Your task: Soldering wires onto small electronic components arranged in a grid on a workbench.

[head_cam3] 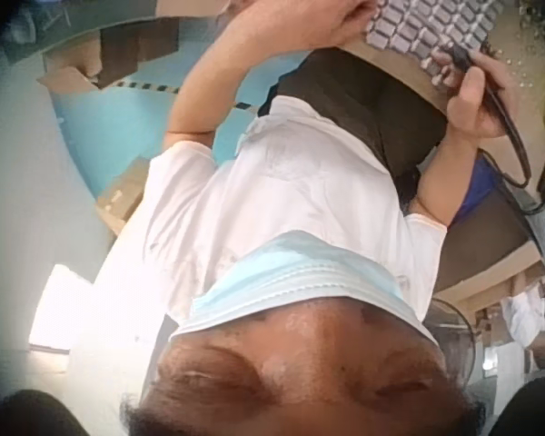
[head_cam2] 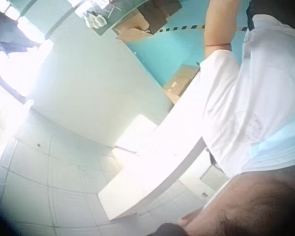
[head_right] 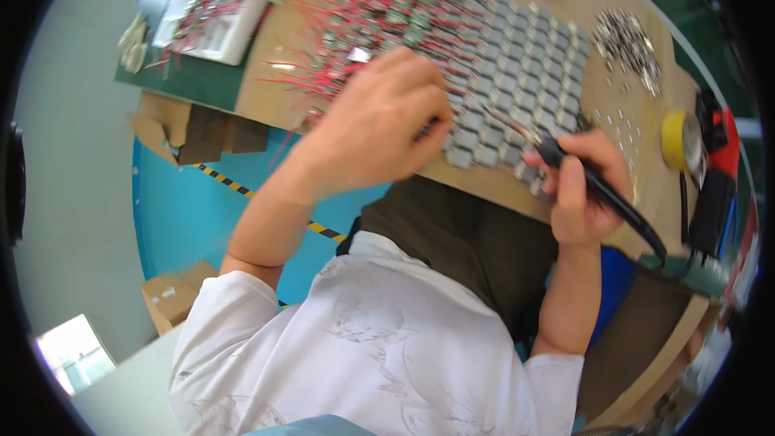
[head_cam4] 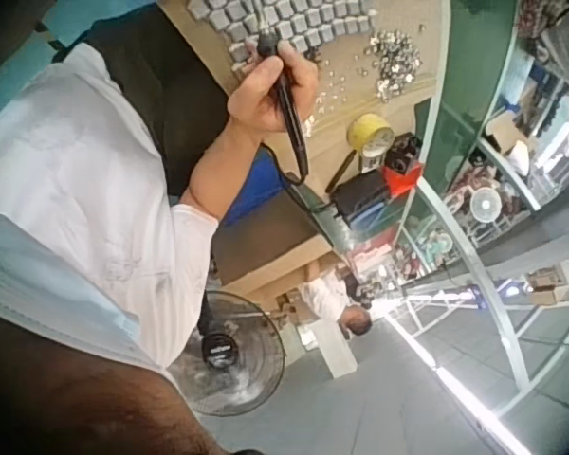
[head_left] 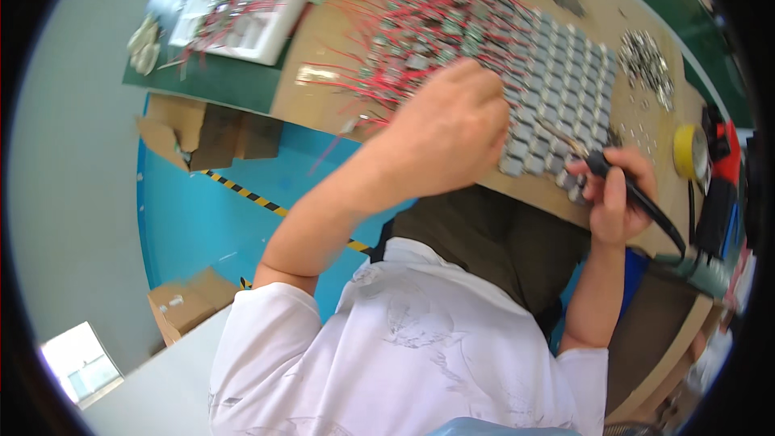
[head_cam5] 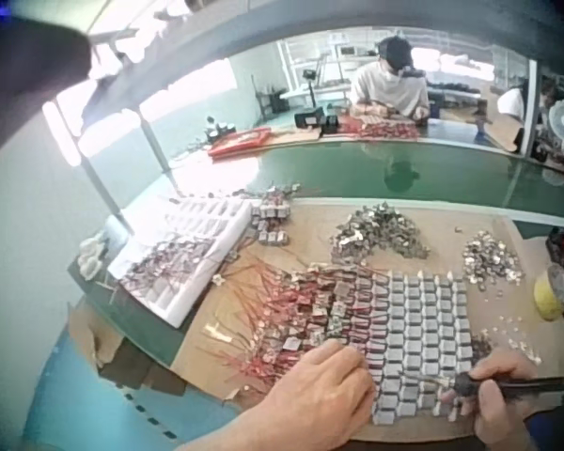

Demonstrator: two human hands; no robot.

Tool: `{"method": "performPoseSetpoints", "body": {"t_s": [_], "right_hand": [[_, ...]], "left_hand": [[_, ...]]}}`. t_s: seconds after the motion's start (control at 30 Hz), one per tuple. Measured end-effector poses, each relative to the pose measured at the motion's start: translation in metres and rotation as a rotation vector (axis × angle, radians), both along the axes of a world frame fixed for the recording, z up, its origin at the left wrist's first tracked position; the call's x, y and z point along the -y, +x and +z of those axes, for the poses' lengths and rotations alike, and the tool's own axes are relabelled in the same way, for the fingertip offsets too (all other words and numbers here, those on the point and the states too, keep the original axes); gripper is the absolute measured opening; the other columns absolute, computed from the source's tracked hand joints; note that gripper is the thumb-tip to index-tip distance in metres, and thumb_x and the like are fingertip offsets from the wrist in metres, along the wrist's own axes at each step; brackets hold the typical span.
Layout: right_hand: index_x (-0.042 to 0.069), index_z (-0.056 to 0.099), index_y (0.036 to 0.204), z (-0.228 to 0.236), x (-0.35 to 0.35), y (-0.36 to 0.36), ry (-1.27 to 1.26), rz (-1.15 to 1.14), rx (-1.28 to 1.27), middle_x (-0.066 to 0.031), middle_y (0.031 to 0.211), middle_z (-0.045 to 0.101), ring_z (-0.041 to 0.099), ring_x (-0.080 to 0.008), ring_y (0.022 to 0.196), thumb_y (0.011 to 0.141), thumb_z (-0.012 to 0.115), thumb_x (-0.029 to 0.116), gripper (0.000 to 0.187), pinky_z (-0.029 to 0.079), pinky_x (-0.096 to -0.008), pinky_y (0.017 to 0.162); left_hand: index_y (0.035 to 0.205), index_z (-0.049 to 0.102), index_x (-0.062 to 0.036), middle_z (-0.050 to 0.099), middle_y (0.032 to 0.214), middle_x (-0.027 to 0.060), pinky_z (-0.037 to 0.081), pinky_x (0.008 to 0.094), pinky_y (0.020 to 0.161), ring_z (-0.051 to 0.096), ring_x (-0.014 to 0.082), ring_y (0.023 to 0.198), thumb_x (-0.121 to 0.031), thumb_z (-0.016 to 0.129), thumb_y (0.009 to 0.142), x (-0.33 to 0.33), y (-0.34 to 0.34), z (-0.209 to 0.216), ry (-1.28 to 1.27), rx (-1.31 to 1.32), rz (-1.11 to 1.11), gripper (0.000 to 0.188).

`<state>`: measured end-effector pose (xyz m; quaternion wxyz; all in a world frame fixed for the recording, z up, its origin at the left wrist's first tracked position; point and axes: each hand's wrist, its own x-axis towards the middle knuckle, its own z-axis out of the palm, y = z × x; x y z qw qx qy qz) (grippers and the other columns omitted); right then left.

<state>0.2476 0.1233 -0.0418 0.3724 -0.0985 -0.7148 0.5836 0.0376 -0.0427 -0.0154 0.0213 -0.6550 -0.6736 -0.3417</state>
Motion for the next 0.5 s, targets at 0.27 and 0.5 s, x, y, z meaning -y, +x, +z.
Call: {"method": "performPoseSetpoints", "body": {"t_s": [0.27, 0.5], "right_hand": [[-0.001, 0.057, 0.114, -0.02, -0.008, 0.01, -0.001, -0.08, -0.048, -0.014, 0.079, 0.064, 0.058, -0.0131, 0.056, 0.1, 0.052, 0.012, 0.02, 0.04, -0.0209, 0.05], [-0.003, 0.056, 0.116, -0.024, -0.013, 0.01, -0.038, -0.127, -0.08, -0.012, 0.077, 0.061, 0.062, -0.017, 0.058, 0.101, 0.049, 0.01, 0.021, 0.043, -0.0219, 0.052]], "left_hand": [[0.079, 0.064, -0.0029, 0.059, 0.087, 0.0091, 0.049, 0.0377, 0.079, 0.057, 0.0284, 0.089, -0.009, 0.071, 0.075, 0.01, 0.004, 0.004, 0.005, -0.025, -0.035, 0.01], [0.094, 0.068, -0.0046, 0.067, 0.094, 0.0106, 0.055, 0.038, 0.078, 0.066, 0.0294, 0.089, 0.0, 0.072, 0.078, 0.041, -0.05, 0.053, 0.405, -0.031, 0.273, 0.017]]}}
